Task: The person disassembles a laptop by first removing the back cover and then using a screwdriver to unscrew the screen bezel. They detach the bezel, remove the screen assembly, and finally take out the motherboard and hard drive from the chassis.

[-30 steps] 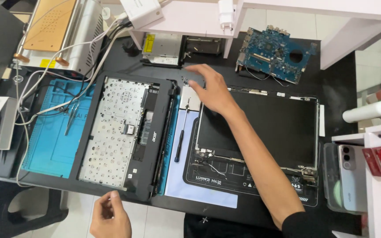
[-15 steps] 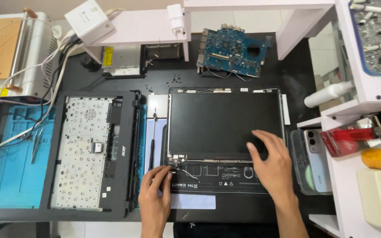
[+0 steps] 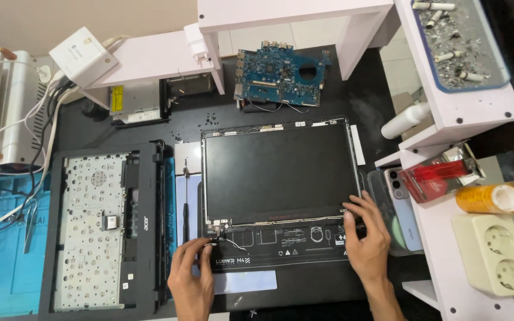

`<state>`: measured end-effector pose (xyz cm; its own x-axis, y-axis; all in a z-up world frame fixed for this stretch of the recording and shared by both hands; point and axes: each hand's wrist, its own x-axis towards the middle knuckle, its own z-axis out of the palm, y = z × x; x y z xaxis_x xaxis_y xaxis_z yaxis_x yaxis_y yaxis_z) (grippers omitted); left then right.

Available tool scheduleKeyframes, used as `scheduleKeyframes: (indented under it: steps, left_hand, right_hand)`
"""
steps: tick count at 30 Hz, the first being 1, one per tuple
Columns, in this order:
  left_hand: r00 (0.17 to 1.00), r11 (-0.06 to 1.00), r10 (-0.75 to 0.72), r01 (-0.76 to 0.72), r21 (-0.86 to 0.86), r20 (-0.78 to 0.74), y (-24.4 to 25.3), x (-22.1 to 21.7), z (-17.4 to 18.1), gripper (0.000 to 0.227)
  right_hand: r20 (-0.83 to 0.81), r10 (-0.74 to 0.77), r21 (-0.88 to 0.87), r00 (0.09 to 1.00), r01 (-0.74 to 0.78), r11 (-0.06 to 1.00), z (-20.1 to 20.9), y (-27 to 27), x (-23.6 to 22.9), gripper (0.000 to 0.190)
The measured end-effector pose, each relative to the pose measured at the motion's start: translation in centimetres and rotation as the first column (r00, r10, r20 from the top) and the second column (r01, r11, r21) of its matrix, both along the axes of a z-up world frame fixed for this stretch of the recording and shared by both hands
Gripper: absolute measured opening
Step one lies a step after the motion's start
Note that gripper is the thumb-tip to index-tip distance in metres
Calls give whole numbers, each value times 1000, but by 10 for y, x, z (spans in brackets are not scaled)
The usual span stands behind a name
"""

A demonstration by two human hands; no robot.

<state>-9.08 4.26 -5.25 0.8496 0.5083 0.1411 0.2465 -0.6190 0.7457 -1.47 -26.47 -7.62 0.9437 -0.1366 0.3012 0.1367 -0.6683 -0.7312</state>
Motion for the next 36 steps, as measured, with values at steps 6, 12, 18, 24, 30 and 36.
scheduleKeyframes:
  steps: [6,12,18,24,30,36]
  left_hand:
    - [1000,1000,-1,1,17,-8,3,5,3,14]
    - [996,999,-31,34,32,-84,7,8,11,15]
    - [989,998,-45,52,46,-138,11,13,17,17]
    - [976,989,126,-109,97,-180,27,30,35,21]
    - [885,950,81,71,305,-459,39,56,39,30]
    - [866,916,29,177,359,-500,51,62,23,28]
  right_hand:
    - [6,6,45,1000,-6,999,-5,2,4,15]
    - [-20,-18,130,1000,20,991,-1,2,11,16]
    - [1,-2,125,1000,2,992,1,3,13,18]
    - [-5,5,127,1000,-5,992,2,4,11,27]
    - [-25,29,371,999,-18,928,-17,-12,9,30]
    - [-57,33,657,998,12,754,-28,-22,10,35]
